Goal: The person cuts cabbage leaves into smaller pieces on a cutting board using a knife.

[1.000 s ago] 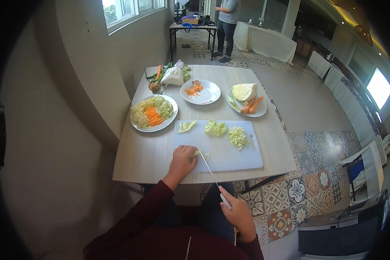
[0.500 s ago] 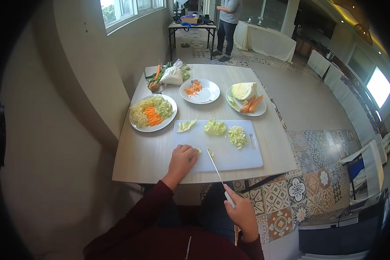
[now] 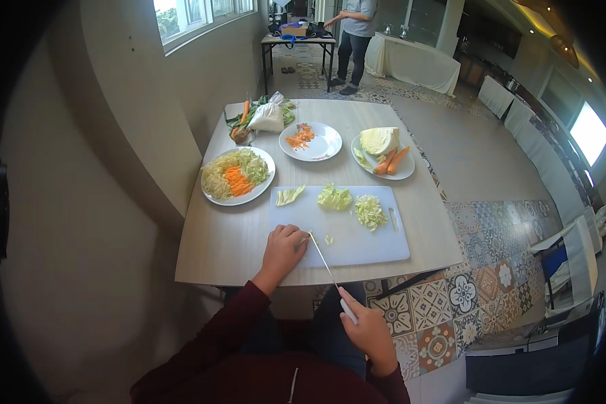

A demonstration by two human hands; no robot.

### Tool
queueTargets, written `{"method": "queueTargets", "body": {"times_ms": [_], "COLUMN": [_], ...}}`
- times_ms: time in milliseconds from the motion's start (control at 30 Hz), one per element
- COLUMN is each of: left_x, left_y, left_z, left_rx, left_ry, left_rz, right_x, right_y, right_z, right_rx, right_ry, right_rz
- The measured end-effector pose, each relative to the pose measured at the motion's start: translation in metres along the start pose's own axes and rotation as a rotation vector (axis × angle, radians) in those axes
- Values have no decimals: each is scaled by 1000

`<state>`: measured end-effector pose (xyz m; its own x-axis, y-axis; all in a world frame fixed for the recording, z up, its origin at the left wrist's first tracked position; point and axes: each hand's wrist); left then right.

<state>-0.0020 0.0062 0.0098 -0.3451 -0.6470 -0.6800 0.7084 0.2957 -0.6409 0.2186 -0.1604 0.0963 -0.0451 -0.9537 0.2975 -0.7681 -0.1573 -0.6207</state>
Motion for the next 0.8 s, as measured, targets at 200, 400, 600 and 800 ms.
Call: {"method": "queueTargets", "body": {"times_ms": [200, 400, 600, 800], "left_x": [-1, -1, 0, -1], "left_y": [0, -1, 0, -1], "left_z": [0, 1, 0, 0], "left_rx": [-4, -6, -10, -10], "left_ry": [-6, -8, -4, -12], "left_rz": [-11, -13, -19, -25], "right_x": [5, 0, -13, -36], "right_y": [-4, 3, 9, 21], "right_z": [-3, -1, -17, -17], "right_rx": [-6, -20, -16, -2], "right_ry": [2, -16, 11, 40], "right_rz": [-13, -8, -1, -5]}}
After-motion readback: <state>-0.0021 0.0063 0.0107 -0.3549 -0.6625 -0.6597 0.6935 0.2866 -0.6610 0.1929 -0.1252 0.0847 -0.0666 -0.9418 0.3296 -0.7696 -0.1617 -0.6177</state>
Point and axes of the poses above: each hand's wrist, its own x-axis away from the middle knuckle, its own y-axis out of the palm, z = x × y, and after that the axes turned 14 degrees about y, right-handed
